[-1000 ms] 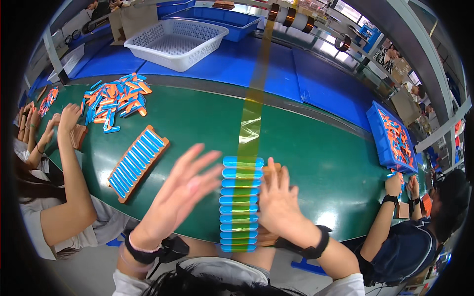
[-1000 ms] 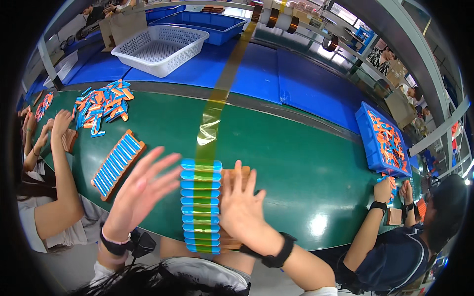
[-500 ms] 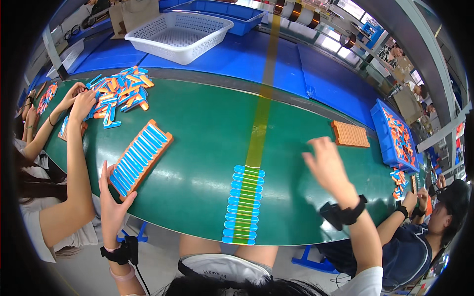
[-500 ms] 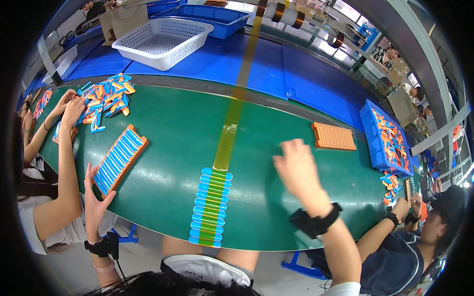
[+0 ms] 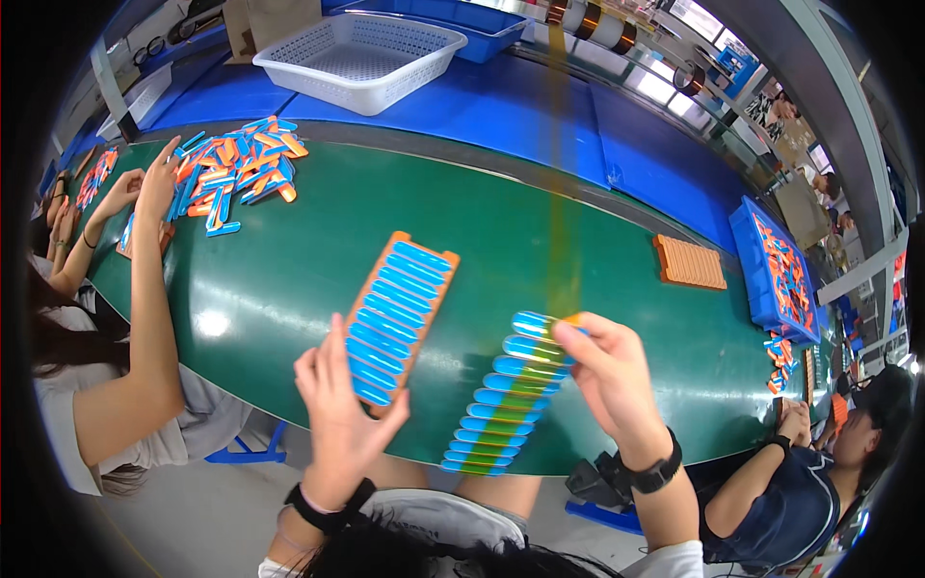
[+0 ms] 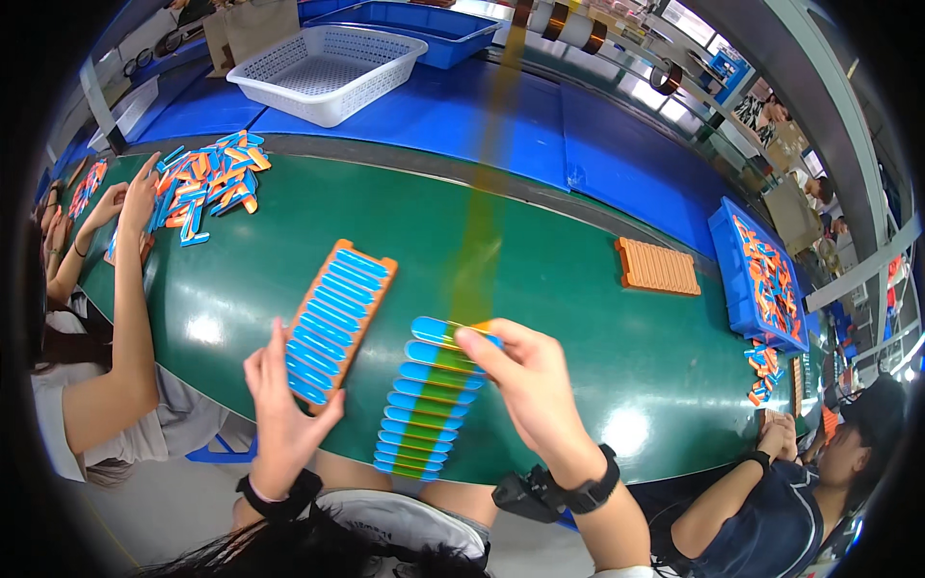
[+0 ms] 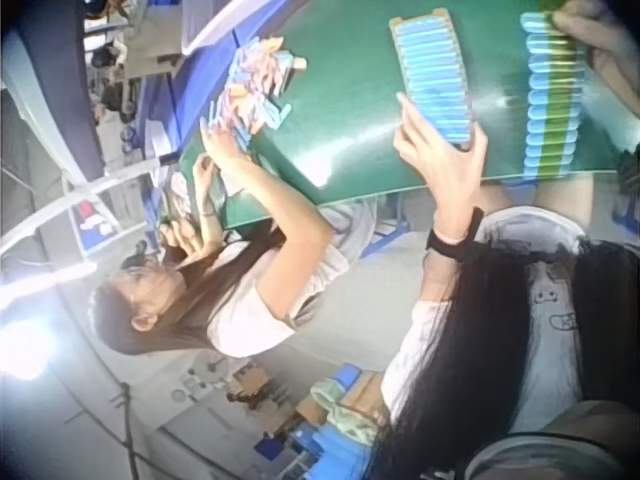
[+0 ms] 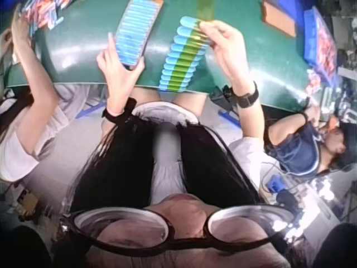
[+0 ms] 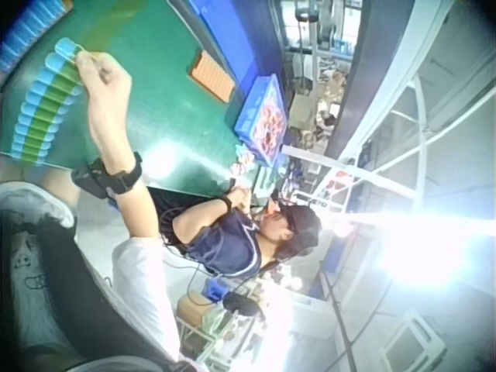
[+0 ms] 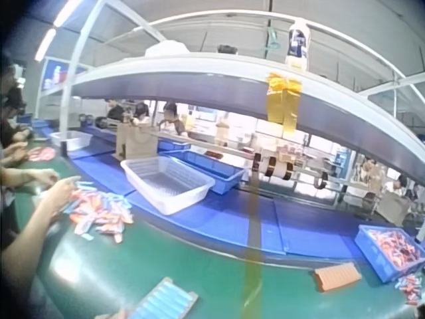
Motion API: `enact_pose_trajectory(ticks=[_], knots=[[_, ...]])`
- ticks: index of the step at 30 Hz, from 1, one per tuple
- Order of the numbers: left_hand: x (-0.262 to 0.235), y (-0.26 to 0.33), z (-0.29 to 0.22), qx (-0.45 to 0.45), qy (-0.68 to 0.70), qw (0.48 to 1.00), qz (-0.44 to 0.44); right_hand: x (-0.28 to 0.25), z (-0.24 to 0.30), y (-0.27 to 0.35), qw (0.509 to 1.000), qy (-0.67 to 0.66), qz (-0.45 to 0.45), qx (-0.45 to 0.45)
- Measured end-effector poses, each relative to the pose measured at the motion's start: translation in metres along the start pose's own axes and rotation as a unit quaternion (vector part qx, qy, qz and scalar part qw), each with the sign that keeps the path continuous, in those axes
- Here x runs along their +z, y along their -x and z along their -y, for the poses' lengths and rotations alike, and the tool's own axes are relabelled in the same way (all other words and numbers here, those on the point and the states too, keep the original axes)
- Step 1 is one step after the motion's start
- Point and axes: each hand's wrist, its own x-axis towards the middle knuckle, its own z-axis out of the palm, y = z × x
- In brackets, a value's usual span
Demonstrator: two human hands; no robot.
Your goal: Assembling small blue and green components onto a strip at a factory workstation.
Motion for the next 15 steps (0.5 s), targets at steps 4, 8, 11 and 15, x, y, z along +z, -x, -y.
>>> enact_pose_trajectory(ticks=[4, 8, 11, 15], knots=[[0.016, 0.012, -0.028, -0.007, -0.043, 0.999, -0.012, 0.004, 0.014, 0.025, 0.983, -0.135, -0.084, -0.090], [0.014, 0.019, -0.036, -0.017, 0.049, 0.994, 0.099, 0.013, -0.006, 0.039, 0.972, -0.149, -0.147, -0.105], [-0.011, 0.013, -0.012, -0.012, 0.065, 0.983, 0.174, 0.030, -0.042, 0.077, 0.982, -0.073, -0.173, -0.028], [-0.008, 0.010, 0.003, 0.093, 0.046, 0.981, 0.165, 0.036, -0.102, 0.141, 0.979, 0.080, -0.136, 0.130]])
